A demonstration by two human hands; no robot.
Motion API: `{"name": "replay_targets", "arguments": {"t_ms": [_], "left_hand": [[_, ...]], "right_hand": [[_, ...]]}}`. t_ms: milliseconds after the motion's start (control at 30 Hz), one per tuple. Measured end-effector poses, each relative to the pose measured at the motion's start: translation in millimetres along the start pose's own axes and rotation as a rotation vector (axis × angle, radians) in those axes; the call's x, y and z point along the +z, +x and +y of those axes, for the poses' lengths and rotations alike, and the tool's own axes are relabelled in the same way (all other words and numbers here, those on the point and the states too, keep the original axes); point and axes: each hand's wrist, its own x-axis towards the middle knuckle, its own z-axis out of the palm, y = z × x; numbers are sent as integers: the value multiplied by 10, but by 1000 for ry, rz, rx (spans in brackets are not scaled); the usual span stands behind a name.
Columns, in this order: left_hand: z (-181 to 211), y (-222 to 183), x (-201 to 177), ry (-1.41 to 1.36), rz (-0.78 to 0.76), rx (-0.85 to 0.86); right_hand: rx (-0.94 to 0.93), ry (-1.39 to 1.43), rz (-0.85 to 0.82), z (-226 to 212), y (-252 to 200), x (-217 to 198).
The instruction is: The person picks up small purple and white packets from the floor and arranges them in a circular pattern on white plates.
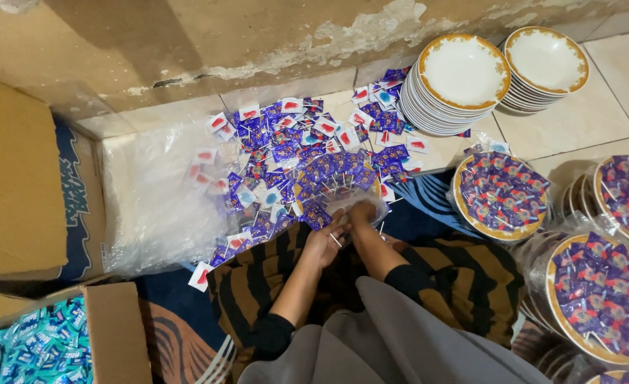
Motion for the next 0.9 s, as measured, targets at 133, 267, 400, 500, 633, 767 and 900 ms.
{"name": "replay_targets", "arguments": {"t_ms": [133,267,400,500,633,767,900], "left_hand": [[13,-29,15,-5,9,11],[92,-125,135,-33,66,8],[294,-418,392,-35,160,6],[277,-567,427,41,184,41],[7,-531,141,95,230,84],[-82,-742,312,216,277,121],[-233,-759,436,192,287,96]], "right_hand": [[-106,-89,5,187,314,294],[-257,-218,20,333,604,534],[-414,-348,45,565,913,777],[-519,-436,62,629,1048,957],[-105,1263,-456,714,-1049,-717],[-358,908,-591,1159,-1510,-972],[-633,798,-500,1475,-1474,-776]]}}
